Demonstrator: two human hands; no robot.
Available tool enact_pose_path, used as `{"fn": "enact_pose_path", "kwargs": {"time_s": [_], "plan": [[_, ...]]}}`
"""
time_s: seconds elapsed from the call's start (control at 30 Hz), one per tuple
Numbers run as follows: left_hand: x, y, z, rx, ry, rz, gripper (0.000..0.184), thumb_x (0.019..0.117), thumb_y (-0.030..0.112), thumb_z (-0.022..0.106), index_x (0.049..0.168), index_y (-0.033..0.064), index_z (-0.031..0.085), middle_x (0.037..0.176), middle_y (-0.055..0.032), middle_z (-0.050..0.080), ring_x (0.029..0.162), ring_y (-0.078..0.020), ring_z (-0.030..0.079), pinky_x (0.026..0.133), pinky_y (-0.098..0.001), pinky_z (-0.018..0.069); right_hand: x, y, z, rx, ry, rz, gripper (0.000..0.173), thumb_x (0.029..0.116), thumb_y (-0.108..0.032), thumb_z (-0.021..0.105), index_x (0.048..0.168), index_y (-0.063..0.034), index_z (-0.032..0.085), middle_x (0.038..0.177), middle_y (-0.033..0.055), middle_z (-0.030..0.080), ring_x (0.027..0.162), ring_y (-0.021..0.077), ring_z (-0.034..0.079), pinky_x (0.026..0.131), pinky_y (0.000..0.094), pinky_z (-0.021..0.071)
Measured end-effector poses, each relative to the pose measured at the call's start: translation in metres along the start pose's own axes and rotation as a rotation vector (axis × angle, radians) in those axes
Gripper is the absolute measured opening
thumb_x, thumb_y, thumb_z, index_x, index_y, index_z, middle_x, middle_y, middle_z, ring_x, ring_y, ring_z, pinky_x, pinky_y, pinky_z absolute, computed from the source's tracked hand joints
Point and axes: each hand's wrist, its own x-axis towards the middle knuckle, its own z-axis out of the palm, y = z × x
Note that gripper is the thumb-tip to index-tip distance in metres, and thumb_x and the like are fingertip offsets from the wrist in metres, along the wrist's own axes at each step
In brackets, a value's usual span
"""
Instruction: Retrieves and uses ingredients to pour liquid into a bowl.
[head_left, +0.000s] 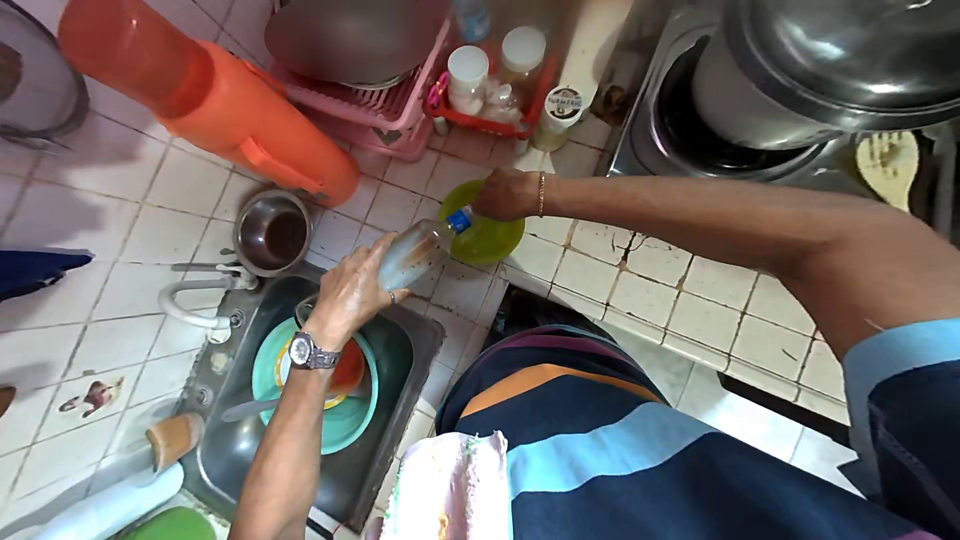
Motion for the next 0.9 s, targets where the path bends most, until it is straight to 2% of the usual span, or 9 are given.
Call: {"fn": "enact_pose_path", "kwargs": {"time_s": [0.27, 0.53, 0.77, 0.9], "plan": [[0.002, 0.005, -0.015, 0.029, -0.083, -0.002, 0.092, 0.0759, 0.046, 0.089, 0.154, 0.0267, 0.043, 0.124, -0.02, 0.066, 0.108, -0.0423, 0.067, 0.085, -0.0665, 0.0522, -0.002, -0.002, -0.002, -0.013, -0.075, -0.001, 0.02, 0.104, -0.001, 0.046, 0.106, 0.0057, 0.065, 0.102, 0.0229, 0.066, 0.099, 0.0418, 0.065, 0.081, 0.0569, 0.0495], [0.007, 0.005, -0.021, 0.065, -0.108, 0.007, 0.094, 0.075, 0.048, 0.089, 0.154, 0.0281, 0.043, 0.125, -0.0186, 0.066, 0.107, -0.0409, 0.067, 0.086, -0.0659, 0.0527, -0.001, 0.004, 0.004, 0.028, -0.048, -0.035, 0.018, 0.1041, -0.004, 0.05, 0.105, 0.005, 0.066, 0.102, 0.023, 0.066, 0.1, 0.0424, 0.065, 0.083, 0.0581, 0.0484], [0.01, 0.012, -0.031, 0.116, -0.143, -0.012, 0.091, 0.0756, 0.048, 0.089, 0.153, 0.0293, 0.044, 0.122, -0.0176, 0.068, 0.105, -0.0407, 0.068, 0.085, -0.0659, 0.0527, 0.002, 0.008, 0.011, 0.055, -0.037, -0.032, 0.019, 0.1041, -0.008, 0.052, 0.106, 0.0025, 0.067, 0.101, 0.0218, 0.067, 0.099, 0.0421, 0.066, 0.08, 0.0588, 0.0494], [0.011, 0.017, -0.037, 0.129, -0.151, -0.009, 0.09, 0.0765, 0.045, 0.089, 0.153, 0.0287, 0.045, 0.125, -0.0174, 0.068, 0.106, -0.0412, 0.068, 0.085, -0.0669, 0.052, 0.003, 0.012, 0.014, 0.074, -0.016, -0.039, 0.022, 0.1057, -0.013, 0.052, 0.106, 0.0022, 0.068, 0.101, 0.0219, 0.068, 0.099, 0.0423, 0.066, 0.079, 0.0593, 0.0495]]}}
